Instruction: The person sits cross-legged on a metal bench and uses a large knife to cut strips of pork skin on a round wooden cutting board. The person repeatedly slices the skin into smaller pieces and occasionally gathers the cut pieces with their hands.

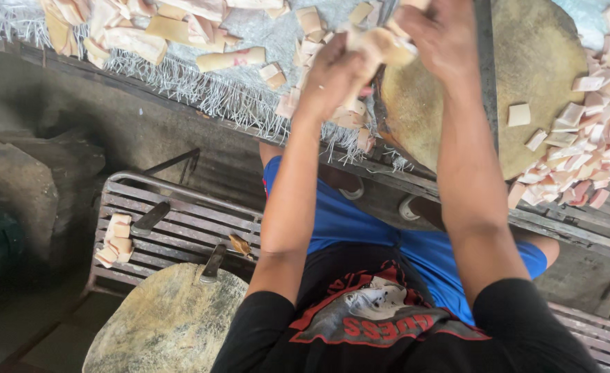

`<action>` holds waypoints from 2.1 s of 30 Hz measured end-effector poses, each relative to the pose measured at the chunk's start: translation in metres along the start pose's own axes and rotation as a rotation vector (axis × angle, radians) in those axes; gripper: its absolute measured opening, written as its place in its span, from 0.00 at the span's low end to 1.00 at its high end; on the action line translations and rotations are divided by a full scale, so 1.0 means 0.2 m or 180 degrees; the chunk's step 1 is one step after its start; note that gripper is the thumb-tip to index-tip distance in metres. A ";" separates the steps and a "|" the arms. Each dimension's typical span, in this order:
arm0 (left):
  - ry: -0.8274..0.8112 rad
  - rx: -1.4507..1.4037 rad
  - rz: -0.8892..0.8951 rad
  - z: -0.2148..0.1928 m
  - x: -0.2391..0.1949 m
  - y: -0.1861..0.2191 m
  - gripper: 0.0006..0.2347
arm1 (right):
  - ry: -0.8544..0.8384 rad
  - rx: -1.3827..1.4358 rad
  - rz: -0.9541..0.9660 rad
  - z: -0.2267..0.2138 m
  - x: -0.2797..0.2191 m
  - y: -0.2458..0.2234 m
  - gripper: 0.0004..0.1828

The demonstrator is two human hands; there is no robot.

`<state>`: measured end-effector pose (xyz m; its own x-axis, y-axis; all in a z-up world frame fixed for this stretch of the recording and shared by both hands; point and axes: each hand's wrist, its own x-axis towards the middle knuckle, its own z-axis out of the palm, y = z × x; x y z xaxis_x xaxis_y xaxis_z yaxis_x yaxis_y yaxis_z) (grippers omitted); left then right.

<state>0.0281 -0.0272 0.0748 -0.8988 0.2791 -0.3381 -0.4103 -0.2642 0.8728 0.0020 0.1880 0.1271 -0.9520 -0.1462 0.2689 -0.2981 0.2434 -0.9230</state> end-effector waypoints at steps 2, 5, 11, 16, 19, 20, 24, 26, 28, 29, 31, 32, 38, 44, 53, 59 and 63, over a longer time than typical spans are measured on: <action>-0.0050 0.0476 0.0461 0.18 -0.05 -0.03 0.16 | 0.0310 0.0425 0.0312 -0.08 -0.16 -0.07 0.12; -0.0029 0.1611 0.1325 0.39 -0.15 -0.20 0.11 | 0.0344 -0.0825 0.0599 -0.14 -0.36 -0.14 0.16; -0.0394 0.1347 0.0580 0.45 -0.18 -0.42 0.16 | 0.1006 -0.2893 0.1043 -0.33 -0.96 -0.26 0.24; -0.0650 0.1123 0.0698 0.33 -0.09 -0.27 0.19 | 0.0538 -0.3460 0.1514 -0.36 -1.30 -0.25 0.30; -0.0060 0.1783 0.1533 0.38 -0.06 -0.17 0.18 | 0.0600 -0.2644 0.2028 -0.38 -1.39 -0.20 0.32; 0.0227 0.2091 0.1583 0.40 -0.05 -0.13 0.17 | 0.0620 -0.2251 0.2260 -0.39 -1.39 -0.20 0.32; 0.0881 0.2383 0.2121 0.50 -0.06 -0.05 0.13 | 0.0466 -0.2387 0.2177 -0.41 -1.41 -0.23 0.22; 0.0790 0.2264 0.2415 0.55 -0.12 -0.06 0.13 | 0.0598 -0.2740 0.1168 -0.35 -1.46 -0.27 0.36; 0.0589 0.2336 0.2555 0.62 -0.16 -0.09 0.13 | 0.0725 -0.2769 0.0947 -0.29 -1.50 -0.31 0.38; 0.0311 0.1964 0.2238 0.66 -0.18 -0.13 0.13 | 0.0786 -0.2788 0.0849 -0.27 -1.52 -0.31 0.39; -0.0232 0.1228 0.1591 0.73 -0.21 -0.20 0.13 | 0.0978 -0.1368 0.2191 -0.27 -1.56 -0.29 0.36; -0.0332 0.1213 0.1454 0.75 -0.21 -0.22 0.12 | 0.1038 -0.0599 0.2808 -0.28 -1.58 -0.28 0.36; -0.0746 0.2722 0.2320 0.85 -0.27 -0.38 0.09 | 0.1479 0.1212 0.2154 -0.34 -1.71 -0.23 0.26; -0.1905 0.3278 0.2337 0.77 -0.32 -0.42 0.18 | 0.1881 0.0223 0.2085 -0.35 -1.85 -0.32 0.17; -0.2837 0.2915 0.0975 0.71 -0.26 -0.23 0.20 | 0.1297 -0.1176 0.2204 -0.31 -1.86 -0.47 0.32; -0.2146 0.3785 0.1455 0.68 -0.40 -0.14 0.22 | 0.1329 -0.2309 0.1297 -0.26 -1.95 -0.56 0.37; -0.1615 0.4451 0.1839 0.63 -0.52 -0.14 0.27 | 0.1774 -0.2447 0.1016 -0.24 -2.01 -0.59 0.35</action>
<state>0.1525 0.0678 0.1305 -0.6170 0.7862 0.0352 0.6667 0.4983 0.5543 0.4171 0.2643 0.1410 -0.8333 0.4564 0.3119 0.2006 0.7754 -0.5988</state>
